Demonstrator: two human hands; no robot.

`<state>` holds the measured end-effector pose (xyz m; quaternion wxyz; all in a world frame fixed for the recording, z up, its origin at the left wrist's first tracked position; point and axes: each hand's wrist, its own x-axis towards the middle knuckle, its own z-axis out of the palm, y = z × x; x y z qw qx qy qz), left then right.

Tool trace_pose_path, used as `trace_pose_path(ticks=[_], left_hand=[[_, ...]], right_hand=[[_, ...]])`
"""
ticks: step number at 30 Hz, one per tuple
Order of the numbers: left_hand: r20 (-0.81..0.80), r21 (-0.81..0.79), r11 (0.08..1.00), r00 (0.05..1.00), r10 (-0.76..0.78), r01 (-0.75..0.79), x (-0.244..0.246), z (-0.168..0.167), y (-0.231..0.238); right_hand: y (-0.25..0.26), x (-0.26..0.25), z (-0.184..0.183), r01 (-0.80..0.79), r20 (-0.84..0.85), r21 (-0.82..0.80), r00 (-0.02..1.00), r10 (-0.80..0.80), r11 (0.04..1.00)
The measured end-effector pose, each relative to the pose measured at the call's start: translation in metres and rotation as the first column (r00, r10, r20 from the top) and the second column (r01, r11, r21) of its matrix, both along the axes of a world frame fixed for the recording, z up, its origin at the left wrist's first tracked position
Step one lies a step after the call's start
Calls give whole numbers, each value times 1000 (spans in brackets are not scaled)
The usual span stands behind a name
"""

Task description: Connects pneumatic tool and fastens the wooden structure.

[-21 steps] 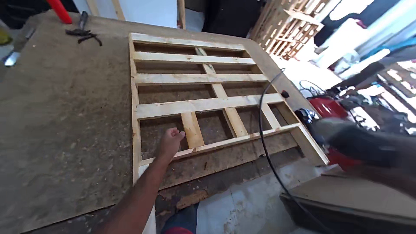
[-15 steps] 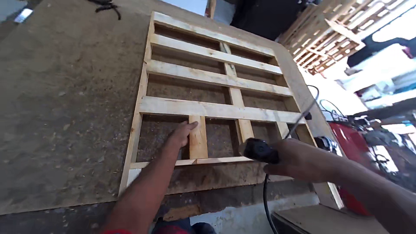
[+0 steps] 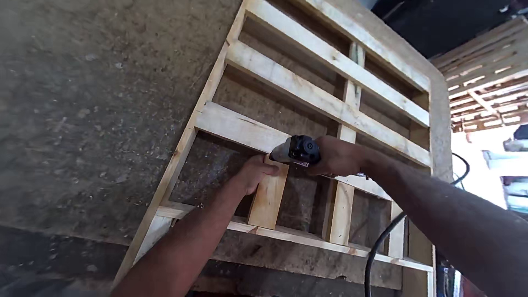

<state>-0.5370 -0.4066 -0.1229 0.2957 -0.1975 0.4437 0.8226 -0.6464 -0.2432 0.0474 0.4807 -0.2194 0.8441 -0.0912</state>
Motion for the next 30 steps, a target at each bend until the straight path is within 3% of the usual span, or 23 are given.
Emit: trace_pose_path(ticks=[12,30], left_hand=[[8,32,999,1000,-7,7,-3,-3,0],[74,54,999,997,2,-6,-5,-3,-2]], right_hand=[[5,-5,-9,-112,-46,30,992,114,993],[47,4,-13,72,23,5,997,-72,997]])
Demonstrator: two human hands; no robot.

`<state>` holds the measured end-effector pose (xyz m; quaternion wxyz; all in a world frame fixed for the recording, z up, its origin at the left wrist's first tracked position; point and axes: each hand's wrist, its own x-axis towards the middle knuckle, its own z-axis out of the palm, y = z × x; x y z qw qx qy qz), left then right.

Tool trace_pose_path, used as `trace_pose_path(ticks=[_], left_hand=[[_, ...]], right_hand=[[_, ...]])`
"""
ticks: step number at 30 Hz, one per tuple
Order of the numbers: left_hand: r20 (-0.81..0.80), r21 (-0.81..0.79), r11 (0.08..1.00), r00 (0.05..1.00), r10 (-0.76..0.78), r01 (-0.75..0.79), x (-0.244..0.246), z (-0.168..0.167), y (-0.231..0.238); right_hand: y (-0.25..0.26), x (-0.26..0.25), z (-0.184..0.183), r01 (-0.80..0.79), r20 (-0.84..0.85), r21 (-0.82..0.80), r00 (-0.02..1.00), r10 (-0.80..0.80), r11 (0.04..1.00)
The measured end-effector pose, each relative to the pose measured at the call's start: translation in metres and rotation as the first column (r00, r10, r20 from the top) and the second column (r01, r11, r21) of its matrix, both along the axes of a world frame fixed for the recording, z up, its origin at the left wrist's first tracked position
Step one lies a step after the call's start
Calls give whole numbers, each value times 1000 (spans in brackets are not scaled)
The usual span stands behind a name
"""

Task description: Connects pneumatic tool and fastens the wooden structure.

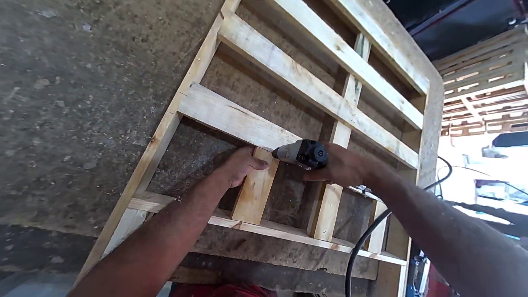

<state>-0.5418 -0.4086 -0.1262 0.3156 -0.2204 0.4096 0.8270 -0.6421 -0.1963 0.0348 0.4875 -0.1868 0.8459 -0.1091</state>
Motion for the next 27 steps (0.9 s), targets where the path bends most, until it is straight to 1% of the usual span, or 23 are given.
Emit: trace_pose_path(ticks=[1,7,10,15,17,18,20,21,22,23,24,25,26,27], left_hand=[[3,1,1000,1000,2,-2,0,1,0],[10,-9,1000,1000,-3,3,0,3,0],[3,-7,1000,1000,-5,5,-1,3,1],[-29,-18,1000,999,-24,24,-1,3,0],[-89,-72,996,995,-52,46,3,5,-1],[-136,-125,990,988,-80,63,4,9,0],[-196,-290,954,971,-137,76,7,15,1],[-213,-398,916,967,-141,46,10,13,0],[-229,-526,851,963,-143,2,14,12,-1],[-257,-650,758,955,-151,-55,20,11,-3],[-292,-759,639,942,-165,-124,27,15,-3],[-322,-836,515,928,-186,-186,35,25,1],[-342,-879,413,919,-195,-240,42,42,14],[-349,-898,338,924,-154,-283,47,66,41]], right_hand=[[2,1,1,13,9,-9,1000,-13,1000],[10,2,3,47,16,70,999,-49,996],[13,4,4,26,-2,74,1000,-26,997],[16,5,2,89,39,75,995,-92,993],[21,8,6,54,10,37,998,-54,998],[31,8,12,39,3,10,999,-39,999],[72,8,30,99,34,37,994,-100,994],[102,9,39,131,28,76,991,-133,988],[136,11,49,141,-11,151,990,-141,978],[173,13,58,137,-66,246,990,-124,960],[214,16,63,133,-118,341,988,-98,930],[259,21,67,133,-155,411,985,-75,902],[303,29,72,140,-175,465,982,-64,874],[346,38,79,151,-180,508,981,-67,848]])
